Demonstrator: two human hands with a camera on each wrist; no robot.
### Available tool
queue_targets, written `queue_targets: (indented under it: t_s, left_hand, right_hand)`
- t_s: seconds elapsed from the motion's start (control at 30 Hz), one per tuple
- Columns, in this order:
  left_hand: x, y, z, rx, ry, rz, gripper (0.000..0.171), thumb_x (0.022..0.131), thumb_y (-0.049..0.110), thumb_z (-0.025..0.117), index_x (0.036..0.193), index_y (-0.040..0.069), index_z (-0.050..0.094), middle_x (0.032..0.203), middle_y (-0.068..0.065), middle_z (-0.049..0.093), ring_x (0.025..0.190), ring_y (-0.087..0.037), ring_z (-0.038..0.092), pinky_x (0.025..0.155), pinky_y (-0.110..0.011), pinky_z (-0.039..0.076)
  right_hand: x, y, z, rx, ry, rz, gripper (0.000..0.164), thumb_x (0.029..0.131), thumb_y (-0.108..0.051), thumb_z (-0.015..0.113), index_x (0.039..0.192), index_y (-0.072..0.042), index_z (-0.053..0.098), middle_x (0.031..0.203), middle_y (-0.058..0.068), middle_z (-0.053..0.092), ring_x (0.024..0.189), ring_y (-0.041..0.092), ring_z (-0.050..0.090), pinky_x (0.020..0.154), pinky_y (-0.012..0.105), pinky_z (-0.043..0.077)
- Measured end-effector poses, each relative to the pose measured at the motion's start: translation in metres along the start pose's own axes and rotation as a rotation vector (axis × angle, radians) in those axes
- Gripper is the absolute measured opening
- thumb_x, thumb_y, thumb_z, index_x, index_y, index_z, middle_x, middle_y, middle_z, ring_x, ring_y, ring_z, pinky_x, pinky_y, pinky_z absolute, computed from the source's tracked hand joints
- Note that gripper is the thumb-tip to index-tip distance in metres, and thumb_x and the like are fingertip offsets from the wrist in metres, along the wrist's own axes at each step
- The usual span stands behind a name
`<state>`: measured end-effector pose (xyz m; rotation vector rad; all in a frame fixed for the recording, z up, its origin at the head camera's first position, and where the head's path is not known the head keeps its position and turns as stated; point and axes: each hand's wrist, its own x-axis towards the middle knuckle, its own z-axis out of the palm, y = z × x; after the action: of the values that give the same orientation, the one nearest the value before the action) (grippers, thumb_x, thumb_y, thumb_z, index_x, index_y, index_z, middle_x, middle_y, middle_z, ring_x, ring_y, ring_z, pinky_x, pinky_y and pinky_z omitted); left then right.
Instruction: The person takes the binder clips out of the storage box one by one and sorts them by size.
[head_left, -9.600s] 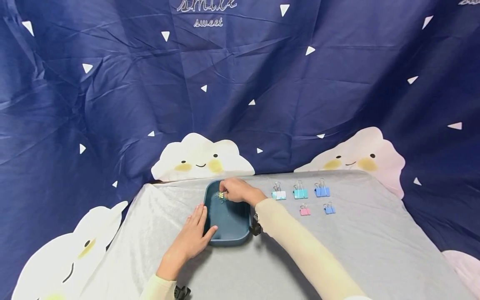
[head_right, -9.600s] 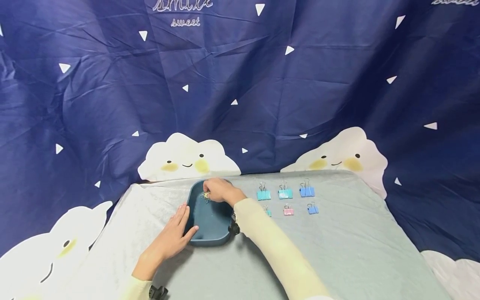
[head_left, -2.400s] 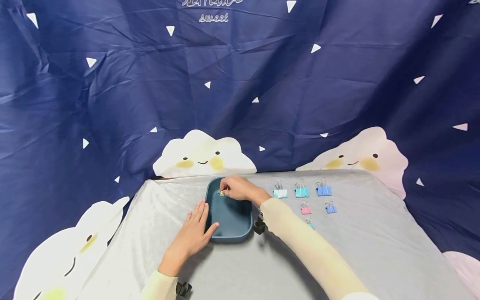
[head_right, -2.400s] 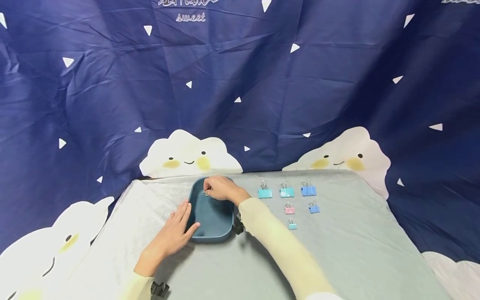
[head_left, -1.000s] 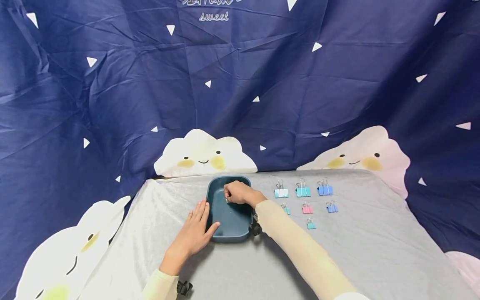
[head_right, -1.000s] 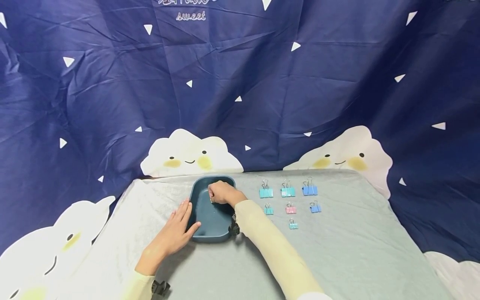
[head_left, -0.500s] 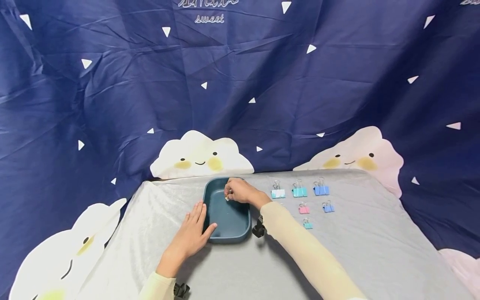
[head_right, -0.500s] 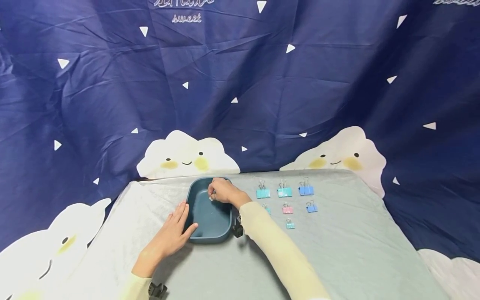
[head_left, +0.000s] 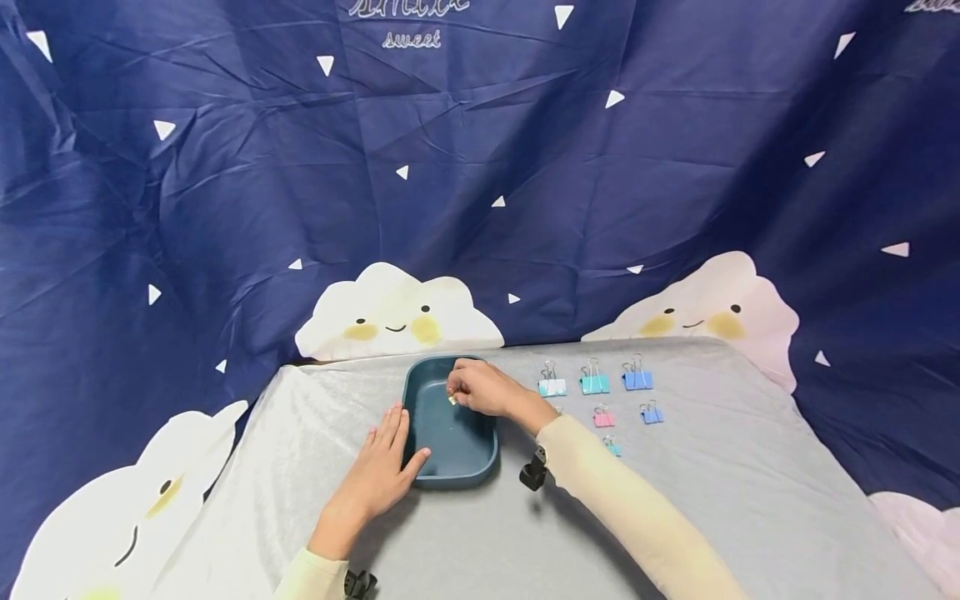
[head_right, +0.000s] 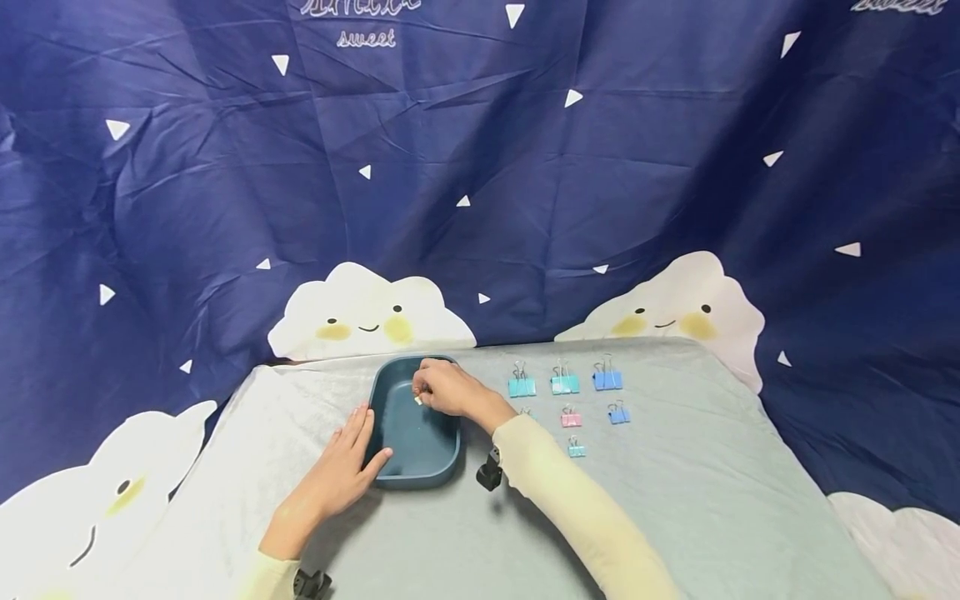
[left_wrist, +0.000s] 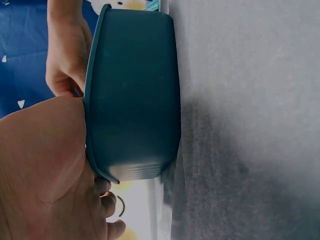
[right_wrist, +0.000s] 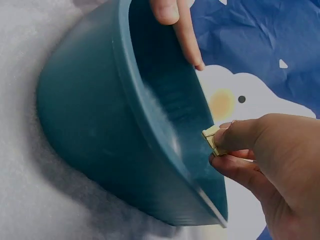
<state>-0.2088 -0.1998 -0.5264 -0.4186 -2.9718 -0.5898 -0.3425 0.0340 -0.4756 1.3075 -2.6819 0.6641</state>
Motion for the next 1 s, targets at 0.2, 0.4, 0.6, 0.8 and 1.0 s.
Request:
queue_targets:
  t_s: [0.2, 0.4, 0.6, 0.8, 1.0]
  left_hand:
    - [0.002, 0.000, 0.001, 0.017, -0.015, -0.012, 0.084, 0.111, 0.051, 0.050, 0.167, -0.006, 0.023, 0.177, -0.023, 0.017, 0.165, -0.041, 0.017, 0.130, -0.065, 0.022]
    - [0.000, 0.001, 0.000, 0.014, -0.014, -0.012, 0.084, 0.111, 0.051, 0.050, 0.167, -0.006, 0.023, 0.177, -0.024, 0.017, 0.165, -0.041, 0.017, 0.131, -0.065, 0.022]
    - [0.000, 0.002, -0.001, 0.008, -0.006, -0.009, 0.084, 0.111, 0.051, 0.050, 0.167, -0.006, 0.024, 0.177, -0.024, 0.018, 0.165, -0.042, 0.019, 0.130, -0.065, 0.023]
    - [-0.001, 0.001, 0.000, -0.021, 0.024, 0.014, 0.084, 0.110, 0.050, 0.052, 0.165, -0.009, 0.027, 0.175, -0.027, 0.021, 0.163, -0.046, 0.022, 0.128, -0.069, 0.024]
    - [0.000, -0.004, 0.005, -0.024, 0.033, 0.020, 0.087, 0.111, 0.055, 0.048, 0.166, -0.008, 0.024, 0.176, -0.026, 0.019, 0.164, -0.045, 0.020, 0.128, -0.069, 0.023]
  right_hand:
    - [-0.013, -0.003, -0.012, -0.025, 0.016, -0.033, 0.011, 0.095, -0.005, 0.072, 0.094, -0.015, 0.076, 0.094, -0.003, 0.063, 0.084, 0.009, 0.056, 0.078, 0.024, 0.051]
    - [-0.031, -0.007, -0.022, -0.030, 0.025, -0.030, 0.013, 0.092, -0.004, 0.071, 0.093, -0.016, 0.074, 0.093, -0.005, 0.060, 0.082, 0.007, 0.054, 0.076, 0.024, 0.050]
    - [-0.051, -0.009, -0.033, -0.009, 0.046, -0.023, 0.012, 0.091, -0.003, 0.071, 0.095, -0.013, 0.074, 0.094, -0.003, 0.061, 0.082, 0.007, 0.056, 0.075, 0.024, 0.052]
    - [-0.071, -0.004, -0.041, -0.025, 0.076, -0.004, 0.012, 0.090, -0.004, 0.070, 0.093, -0.015, 0.073, 0.096, -0.004, 0.061, 0.082, 0.007, 0.059, 0.075, 0.023, 0.054]
    - [-0.092, 0.004, -0.048, -0.010, 0.107, 0.043, 0.013, 0.091, -0.004, 0.071, 0.096, -0.016, 0.072, 0.098, -0.005, 0.063, 0.083, 0.007, 0.059, 0.077, 0.027, 0.055]
